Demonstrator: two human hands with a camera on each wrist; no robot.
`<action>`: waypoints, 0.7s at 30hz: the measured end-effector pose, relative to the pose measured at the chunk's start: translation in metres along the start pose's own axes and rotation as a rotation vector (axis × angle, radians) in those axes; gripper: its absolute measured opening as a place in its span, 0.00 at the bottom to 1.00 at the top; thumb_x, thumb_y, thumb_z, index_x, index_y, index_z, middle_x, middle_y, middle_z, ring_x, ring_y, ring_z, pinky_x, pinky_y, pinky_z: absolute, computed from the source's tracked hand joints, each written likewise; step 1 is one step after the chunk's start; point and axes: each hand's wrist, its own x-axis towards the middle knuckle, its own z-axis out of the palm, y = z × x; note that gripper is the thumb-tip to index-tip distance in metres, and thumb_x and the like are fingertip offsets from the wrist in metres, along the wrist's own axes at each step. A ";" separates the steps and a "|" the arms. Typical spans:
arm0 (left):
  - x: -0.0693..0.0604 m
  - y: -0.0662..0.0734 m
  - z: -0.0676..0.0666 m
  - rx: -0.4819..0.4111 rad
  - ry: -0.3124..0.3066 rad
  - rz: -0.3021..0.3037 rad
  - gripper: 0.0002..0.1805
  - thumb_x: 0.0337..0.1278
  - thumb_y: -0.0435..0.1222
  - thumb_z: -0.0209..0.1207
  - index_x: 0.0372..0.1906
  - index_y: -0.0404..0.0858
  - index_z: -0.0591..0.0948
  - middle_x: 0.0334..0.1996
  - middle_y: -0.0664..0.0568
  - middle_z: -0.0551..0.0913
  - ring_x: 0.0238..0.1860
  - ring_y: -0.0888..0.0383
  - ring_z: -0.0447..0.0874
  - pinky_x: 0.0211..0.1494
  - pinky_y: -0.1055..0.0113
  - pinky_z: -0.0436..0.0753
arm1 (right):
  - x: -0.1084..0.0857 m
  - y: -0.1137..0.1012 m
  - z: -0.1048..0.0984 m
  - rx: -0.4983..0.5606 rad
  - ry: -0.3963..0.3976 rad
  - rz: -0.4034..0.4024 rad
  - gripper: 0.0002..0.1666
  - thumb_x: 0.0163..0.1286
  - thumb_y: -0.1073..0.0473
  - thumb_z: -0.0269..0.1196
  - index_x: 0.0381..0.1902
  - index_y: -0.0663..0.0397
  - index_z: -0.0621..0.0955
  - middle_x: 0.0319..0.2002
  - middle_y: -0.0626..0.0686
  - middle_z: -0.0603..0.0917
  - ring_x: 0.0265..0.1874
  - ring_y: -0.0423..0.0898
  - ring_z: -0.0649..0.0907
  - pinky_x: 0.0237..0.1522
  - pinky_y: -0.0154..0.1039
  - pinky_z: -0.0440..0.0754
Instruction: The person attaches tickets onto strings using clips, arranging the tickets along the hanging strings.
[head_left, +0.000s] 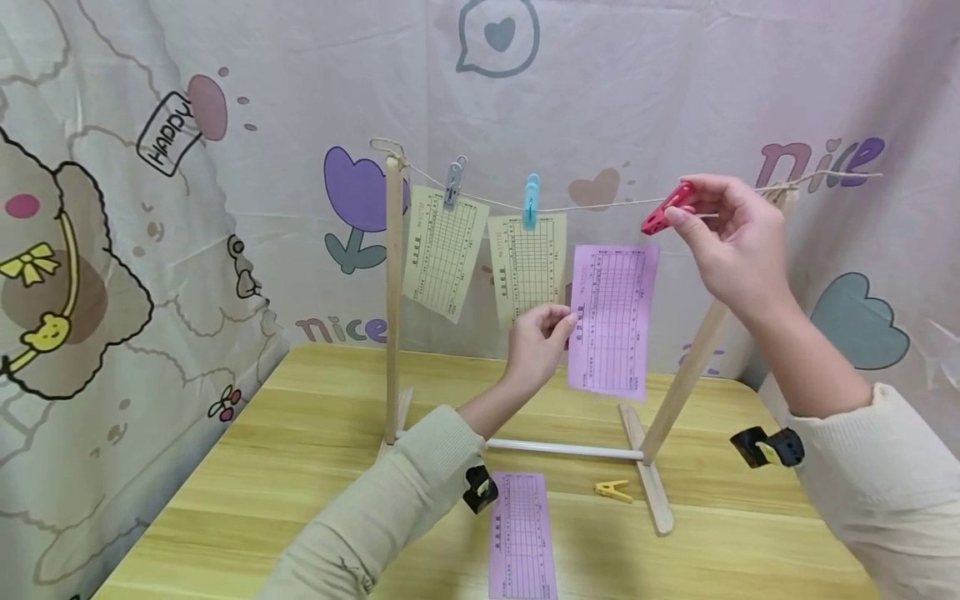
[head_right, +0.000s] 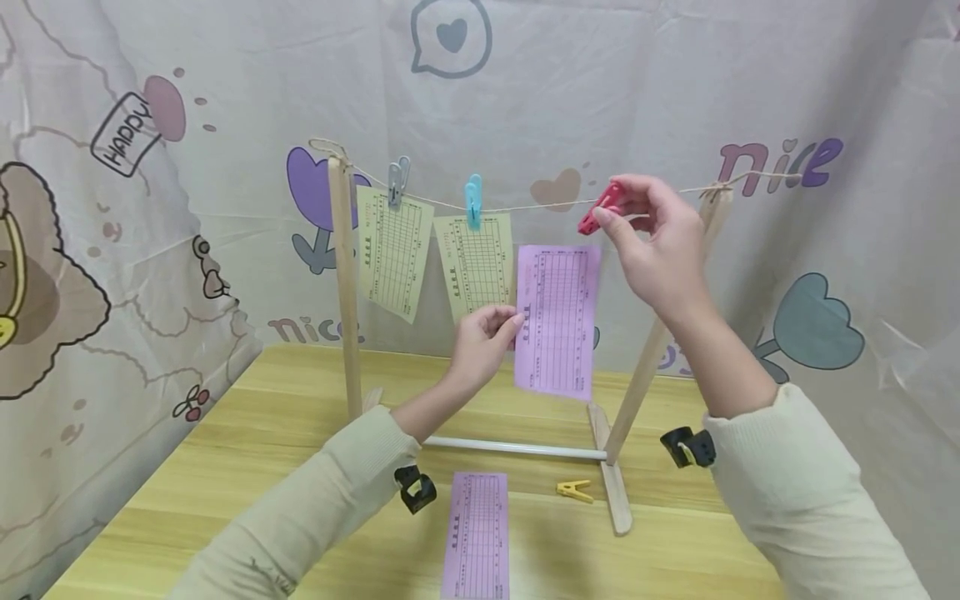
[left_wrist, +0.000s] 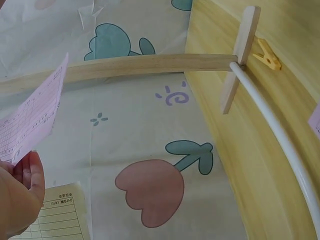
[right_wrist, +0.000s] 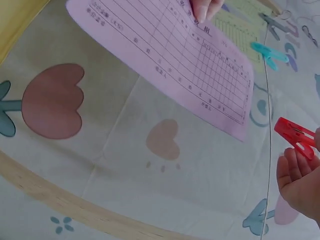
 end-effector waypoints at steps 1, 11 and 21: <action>0.001 0.000 0.001 0.004 0.002 0.002 0.08 0.59 0.31 0.56 0.39 0.29 0.80 0.35 0.40 0.85 0.29 0.59 0.81 0.33 0.74 0.83 | 0.003 -0.001 0.000 -0.014 -0.004 -0.006 0.18 0.61 0.65 0.62 0.50 0.63 0.77 0.33 0.33 0.79 0.34 0.32 0.78 0.39 0.18 0.75; 0.005 0.002 0.004 0.005 0.029 0.009 0.08 0.59 0.31 0.57 0.38 0.29 0.81 0.33 0.40 0.85 0.27 0.61 0.79 0.31 0.76 0.81 | 0.024 -0.012 0.002 -0.105 -0.036 -0.061 0.17 0.61 0.64 0.63 0.49 0.63 0.78 0.32 0.30 0.77 0.35 0.29 0.77 0.42 0.19 0.73; 0.008 0.008 0.006 -0.005 0.016 0.016 0.08 0.59 0.30 0.56 0.40 0.29 0.80 0.35 0.39 0.85 0.28 0.60 0.81 0.31 0.75 0.82 | 0.032 -0.018 0.006 -0.201 -0.055 -0.072 0.16 0.61 0.63 0.63 0.46 0.64 0.79 0.29 0.27 0.74 0.31 0.26 0.76 0.39 0.18 0.71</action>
